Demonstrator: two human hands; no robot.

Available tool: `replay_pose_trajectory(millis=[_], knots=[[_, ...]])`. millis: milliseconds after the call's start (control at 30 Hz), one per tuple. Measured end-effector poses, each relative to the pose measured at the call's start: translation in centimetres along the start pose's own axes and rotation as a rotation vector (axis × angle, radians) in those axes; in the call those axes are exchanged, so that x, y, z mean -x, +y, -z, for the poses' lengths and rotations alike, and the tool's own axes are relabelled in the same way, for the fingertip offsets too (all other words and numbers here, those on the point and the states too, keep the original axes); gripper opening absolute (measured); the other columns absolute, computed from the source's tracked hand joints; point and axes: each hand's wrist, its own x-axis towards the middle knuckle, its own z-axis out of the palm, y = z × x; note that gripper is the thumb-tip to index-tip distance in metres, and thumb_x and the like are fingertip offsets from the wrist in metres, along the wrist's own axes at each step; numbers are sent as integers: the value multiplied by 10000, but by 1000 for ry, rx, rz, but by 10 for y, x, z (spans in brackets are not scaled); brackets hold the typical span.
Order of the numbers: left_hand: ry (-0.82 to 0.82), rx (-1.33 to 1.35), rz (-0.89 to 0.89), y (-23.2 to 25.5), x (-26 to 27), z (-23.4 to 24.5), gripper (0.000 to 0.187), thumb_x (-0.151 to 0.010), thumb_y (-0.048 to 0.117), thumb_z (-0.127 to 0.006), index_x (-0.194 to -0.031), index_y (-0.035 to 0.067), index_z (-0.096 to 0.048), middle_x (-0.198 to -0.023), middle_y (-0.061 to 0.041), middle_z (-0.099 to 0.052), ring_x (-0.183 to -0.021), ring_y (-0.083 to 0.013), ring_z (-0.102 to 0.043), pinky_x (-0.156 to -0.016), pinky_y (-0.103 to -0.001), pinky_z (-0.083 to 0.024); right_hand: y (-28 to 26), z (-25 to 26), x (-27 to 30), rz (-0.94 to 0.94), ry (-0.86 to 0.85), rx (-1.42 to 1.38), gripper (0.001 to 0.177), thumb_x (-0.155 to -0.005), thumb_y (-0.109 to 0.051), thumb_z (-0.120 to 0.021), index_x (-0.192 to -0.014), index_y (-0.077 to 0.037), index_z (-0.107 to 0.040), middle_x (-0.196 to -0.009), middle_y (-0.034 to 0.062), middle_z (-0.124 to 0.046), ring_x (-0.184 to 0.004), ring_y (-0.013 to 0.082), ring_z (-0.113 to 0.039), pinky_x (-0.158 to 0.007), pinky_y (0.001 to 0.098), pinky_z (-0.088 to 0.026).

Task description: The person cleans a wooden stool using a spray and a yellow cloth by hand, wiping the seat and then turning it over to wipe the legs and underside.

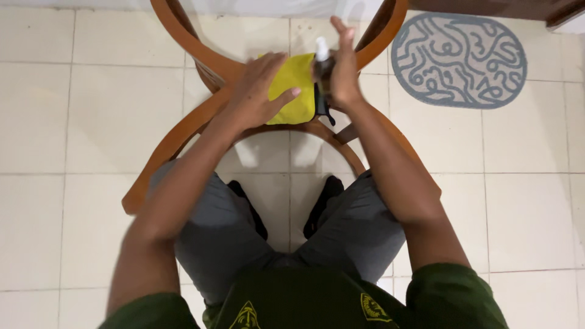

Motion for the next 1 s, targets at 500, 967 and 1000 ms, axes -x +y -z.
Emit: replay_pose_trajectory(millis=[500,967,1000], knots=[[301,274,-29,-9,0,-9,538,-987,208,-791,-1427,69,-513,-1501,-206,-551,-1392,-386,-510,-1175,-506,-399,23,-71,-7,-97,-48,-122,935,-951,-763,-98,-1659,-178,80,-940,163,-655,-795,227,-613,-779,354,-501],[547,525,357,-51,0,25,514,-1060,275,-703,-1415,-14,-469,-1285,-152,-672,-1213,-253,-626,-1096,-429,-472,22,-58,43,40,-337,1418,870,-955,-648,-533,-1632,-196,-224,-1659,213,-153,-1524,463,-106,-1170,692,-123],[539,559,353,-48,0,27,510,-1067,271,-693,-1420,-16,-462,-1305,-150,-659,-1238,-253,-620,-1104,-427,-462,29,-47,43,201,-340,1404,794,-998,-580,-524,-1640,-196,-259,-1685,192,-169,-1547,441,-127,-1195,667,-145]])
